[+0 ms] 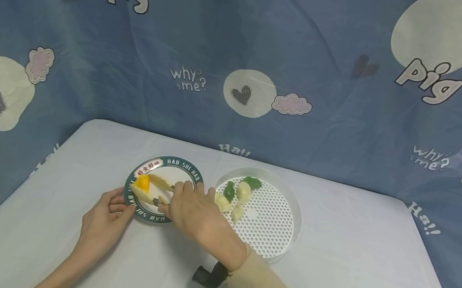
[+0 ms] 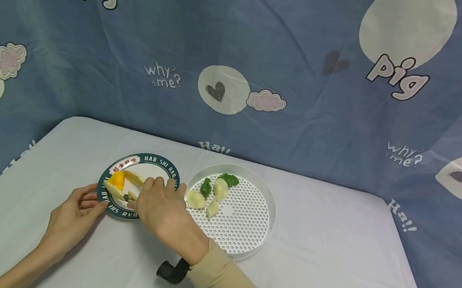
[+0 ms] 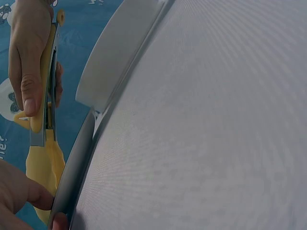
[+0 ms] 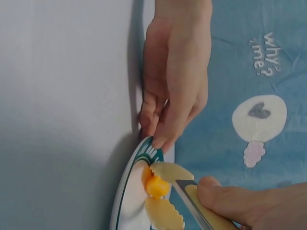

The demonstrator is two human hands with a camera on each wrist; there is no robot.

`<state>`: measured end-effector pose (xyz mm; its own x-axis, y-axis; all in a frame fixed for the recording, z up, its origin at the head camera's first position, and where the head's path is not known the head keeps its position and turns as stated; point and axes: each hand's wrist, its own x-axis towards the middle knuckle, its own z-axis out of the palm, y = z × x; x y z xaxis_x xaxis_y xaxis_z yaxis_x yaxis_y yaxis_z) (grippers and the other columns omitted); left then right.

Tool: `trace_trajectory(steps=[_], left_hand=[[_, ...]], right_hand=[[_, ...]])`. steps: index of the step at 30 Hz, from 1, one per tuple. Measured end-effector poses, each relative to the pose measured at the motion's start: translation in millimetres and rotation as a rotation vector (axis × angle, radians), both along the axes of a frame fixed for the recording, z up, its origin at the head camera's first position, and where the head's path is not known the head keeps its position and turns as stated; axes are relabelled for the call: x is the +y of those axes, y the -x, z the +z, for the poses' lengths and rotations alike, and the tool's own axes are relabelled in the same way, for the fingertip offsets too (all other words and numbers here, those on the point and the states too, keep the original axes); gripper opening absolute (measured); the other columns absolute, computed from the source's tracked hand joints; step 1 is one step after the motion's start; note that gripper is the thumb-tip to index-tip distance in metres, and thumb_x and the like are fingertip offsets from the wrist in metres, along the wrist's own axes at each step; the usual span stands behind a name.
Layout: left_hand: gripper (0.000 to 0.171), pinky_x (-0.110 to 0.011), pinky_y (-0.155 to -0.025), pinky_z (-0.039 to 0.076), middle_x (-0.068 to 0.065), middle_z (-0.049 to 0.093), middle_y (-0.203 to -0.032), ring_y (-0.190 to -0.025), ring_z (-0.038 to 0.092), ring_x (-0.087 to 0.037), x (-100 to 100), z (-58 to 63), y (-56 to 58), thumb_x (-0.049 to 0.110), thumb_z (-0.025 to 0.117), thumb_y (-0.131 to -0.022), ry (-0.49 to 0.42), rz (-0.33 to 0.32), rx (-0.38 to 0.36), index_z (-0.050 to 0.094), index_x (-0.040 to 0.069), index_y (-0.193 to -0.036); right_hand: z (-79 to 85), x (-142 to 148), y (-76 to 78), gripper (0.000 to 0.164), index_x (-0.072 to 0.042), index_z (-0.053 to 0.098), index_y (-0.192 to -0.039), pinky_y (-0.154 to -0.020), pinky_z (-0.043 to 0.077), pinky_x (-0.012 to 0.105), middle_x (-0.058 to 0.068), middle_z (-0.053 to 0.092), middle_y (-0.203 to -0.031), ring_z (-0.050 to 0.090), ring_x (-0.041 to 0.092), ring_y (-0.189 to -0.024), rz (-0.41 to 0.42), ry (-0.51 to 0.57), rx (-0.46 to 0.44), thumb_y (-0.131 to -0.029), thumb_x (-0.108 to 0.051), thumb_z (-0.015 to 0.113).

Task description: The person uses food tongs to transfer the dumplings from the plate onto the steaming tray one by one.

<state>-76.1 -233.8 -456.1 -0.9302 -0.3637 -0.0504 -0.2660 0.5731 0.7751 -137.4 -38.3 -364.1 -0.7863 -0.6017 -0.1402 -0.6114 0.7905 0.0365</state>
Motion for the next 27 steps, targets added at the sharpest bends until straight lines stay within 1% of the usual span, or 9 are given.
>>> trace_trajectory(steps=[6,8,11,13,15,17,23,24,27], left_hand=[[0.066,-0.044,-0.096,0.066,-0.029,0.063,-0.137,-0.120,0.071,-0.040,1,-0.5,0.5,0.022,0.061,-0.107,-0.007,-0.004,-0.006,0.038,-0.008,-0.161],[0.066,-0.035,-0.093,0.066,-0.028,0.064,-0.137,-0.120,0.071,-0.039,0,-0.3,0.7,0.022,0.062,-0.107,-0.008,-0.001,-0.009,0.038,-0.007,-0.161],[0.066,-0.031,-0.091,0.065,-0.027,0.064,-0.136,-0.119,0.071,-0.038,-1,-0.1,0.9,0.022,0.062,-0.107,-0.006,0.005,-0.010,0.039,-0.007,-0.161],[0.066,-0.033,-0.093,0.065,-0.027,0.064,-0.136,-0.119,0.071,-0.037,-1,0.0,1.0,0.022,0.062,-0.106,-0.005,0.007,-0.010,0.039,-0.007,-0.161],[0.066,-0.042,-0.096,0.066,-0.028,0.064,-0.137,-0.119,0.071,-0.039,0,0.2,1.2,0.022,0.062,-0.107,-0.002,0.004,-0.010,0.038,-0.007,-0.161],[0.067,-0.046,-0.097,0.065,-0.028,0.063,-0.137,-0.119,0.071,-0.039,1,0.2,1.3,0.023,0.062,-0.107,-0.001,0.001,-0.014,0.037,-0.008,-0.161],[0.068,-0.050,-0.100,0.064,-0.029,0.061,-0.140,-0.122,0.069,-0.042,2,0.3,1.5,0.024,0.061,-0.107,-0.001,0.003,-0.033,0.034,-0.007,-0.163],[0.068,-0.051,-0.101,0.064,-0.030,0.061,-0.140,-0.123,0.069,-0.042,2,0.2,1.7,0.024,0.060,-0.108,-0.001,0.004,-0.034,0.034,-0.008,-0.163],[0.069,-0.053,-0.103,0.063,-0.031,0.060,-0.141,-0.124,0.069,-0.044,2,0.5,2.0,0.023,0.060,-0.108,0.000,0.007,-0.034,0.033,-0.008,-0.163]], right_hand=[[2.6,4,1.8,0.053,-0.007,0.059,-0.121,-0.096,0.059,0.044,0.004,0.066,-0.105,0.056,0.021,-0.094,-0.005,0.002,-0.037,-0.111,-0.057,0.046],[3.6,6,2.0,0.054,-0.006,0.059,-0.122,-0.099,0.059,0.046,0.005,0.067,-0.107,0.057,0.022,-0.096,-0.008,0.003,-0.048,-0.111,-0.057,0.046],[6.2,11,1.8,0.056,-0.005,0.059,-0.125,-0.100,0.058,0.047,0.006,0.067,-0.109,0.059,0.023,-0.098,-0.014,0.006,-0.054,-0.111,-0.058,0.045],[8.1,15,1.3,0.056,-0.005,0.058,-0.125,-0.101,0.058,0.049,0.006,0.067,-0.110,0.059,0.024,-0.099,-0.022,0.011,-0.057,-0.111,-0.058,0.045],[10.5,21,0.7,0.055,-0.006,0.057,-0.125,-0.100,0.056,0.048,0.005,0.066,-0.109,0.058,0.023,-0.098,-0.036,0.014,-0.060,-0.111,-0.058,0.046],[12.8,27,0.2,0.055,-0.006,0.057,-0.125,-0.099,0.055,0.046,0.004,0.064,-0.106,0.057,0.022,-0.097,-0.052,0.017,-0.064,-0.110,-0.058,0.047],[20.6,44,2.8,0.054,-0.007,0.057,-0.125,-0.090,0.049,0.041,0.003,0.060,-0.102,0.056,0.022,-0.095,-0.086,0.029,-0.084,-0.110,-0.058,0.047],[22.3,47,3.6,0.054,-0.007,0.057,-0.124,-0.091,0.049,0.041,0.004,0.060,-0.103,0.056,0.022,-0.096,-0.093,0.033,-0.091,-0.111,-0.058,0.046],[27.3,55,5.6,0.059,-0.004,0.056,-0.132,-0.106,0.052,0.049,0.007,0.064,-0.112,0.061,0.026,-0.107,-0.120,0.063,-0.129,-0.111,-0.058,0.044]])
